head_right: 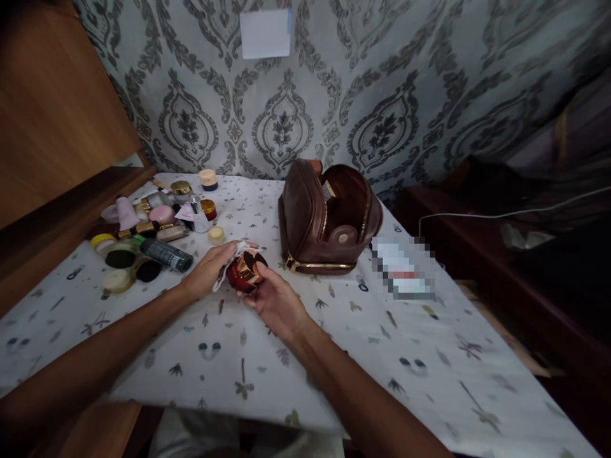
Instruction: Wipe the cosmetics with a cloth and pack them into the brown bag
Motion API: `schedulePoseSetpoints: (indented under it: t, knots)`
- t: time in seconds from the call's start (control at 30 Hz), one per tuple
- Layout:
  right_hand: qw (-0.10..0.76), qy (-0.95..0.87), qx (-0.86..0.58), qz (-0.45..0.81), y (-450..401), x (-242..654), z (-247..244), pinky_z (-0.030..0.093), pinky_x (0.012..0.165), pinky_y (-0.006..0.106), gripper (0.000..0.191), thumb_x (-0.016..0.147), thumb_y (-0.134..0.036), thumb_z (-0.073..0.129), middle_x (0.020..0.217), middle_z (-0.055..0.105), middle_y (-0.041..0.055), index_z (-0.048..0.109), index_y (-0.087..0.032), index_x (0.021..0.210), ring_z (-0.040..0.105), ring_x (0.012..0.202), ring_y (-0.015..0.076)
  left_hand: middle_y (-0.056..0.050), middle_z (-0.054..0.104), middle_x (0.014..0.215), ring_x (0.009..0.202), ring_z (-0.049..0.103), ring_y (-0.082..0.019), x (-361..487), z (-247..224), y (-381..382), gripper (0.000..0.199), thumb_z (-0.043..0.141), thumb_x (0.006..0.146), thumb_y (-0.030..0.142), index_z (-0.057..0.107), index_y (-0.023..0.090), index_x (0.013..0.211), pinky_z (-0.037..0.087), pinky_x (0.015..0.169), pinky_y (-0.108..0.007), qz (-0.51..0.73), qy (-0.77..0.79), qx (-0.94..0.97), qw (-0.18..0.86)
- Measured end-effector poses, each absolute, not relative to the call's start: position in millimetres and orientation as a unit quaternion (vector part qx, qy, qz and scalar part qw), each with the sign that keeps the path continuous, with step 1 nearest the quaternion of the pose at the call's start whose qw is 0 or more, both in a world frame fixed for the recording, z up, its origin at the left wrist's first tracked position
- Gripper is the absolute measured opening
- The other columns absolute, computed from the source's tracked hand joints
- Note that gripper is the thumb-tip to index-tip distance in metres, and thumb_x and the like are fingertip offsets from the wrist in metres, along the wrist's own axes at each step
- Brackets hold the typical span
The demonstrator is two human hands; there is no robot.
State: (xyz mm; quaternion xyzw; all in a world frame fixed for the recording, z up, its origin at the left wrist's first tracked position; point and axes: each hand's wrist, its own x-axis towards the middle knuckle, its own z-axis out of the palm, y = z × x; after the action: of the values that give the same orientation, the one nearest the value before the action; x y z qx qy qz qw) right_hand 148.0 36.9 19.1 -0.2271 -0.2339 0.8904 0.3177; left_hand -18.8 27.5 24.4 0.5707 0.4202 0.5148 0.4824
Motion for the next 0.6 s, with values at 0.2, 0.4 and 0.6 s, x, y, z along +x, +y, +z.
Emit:
schedulePoseSetpoints:
  t: [0.2,0.4,0.6]
  knots:
    - [0.357,-0.172,-0.249,0.884,36.3,145.5,21.6,0.056,0.064,0.024,0.025,0.078,-0.025,0.075,0.095,0.074,0.0015,0.068,-0.021,0.101,0.069,0.083,0.0153,-0.007,0.074,0.103,0.095,0.066,-0.022,-16.8,23.6,28.3,0.043,0.062,0.085,0.049,0.072,0.016,0.110,0.048,0.089,-0.030,0.546,0.388,0.517,0.533]
    - [0.345,-0.154,-0.226,0.898,46.8,149.2,16.6,0.052,0.052,0.020,0.032,0.078,-0.038,0.076,0.089,0.073,0.0043,0.065,-0.018,0.099,0.064,0.067,0.0133,-0.006,0.072,0.110,0.103,0.065,-0.022,-17.6,22.5,25.8,0.044,0.060,0.087,0.046,0.067,0.020,0.122,0.046,0.096,-0.031,0.547,0.405,0.537,0.498]
    - [0.349,-0.139,-0.205,0.904,49.4,151.9,15.3,0.053,0.058,0.022,0.027,0.078,-0.035,0.076,0.090,0.071,0.0054,0.065,-0.018,0.096,0.065,0.073,0.0151,-0.005,0.068,0.122,0.119,0.059,-0.023,-19.0,27.3,23.0,0.043,0.059,0.089,0.045,0.066,0.023,0.125,0.039,0.107,-0.033,0.536,0.406,0.568,0.475]
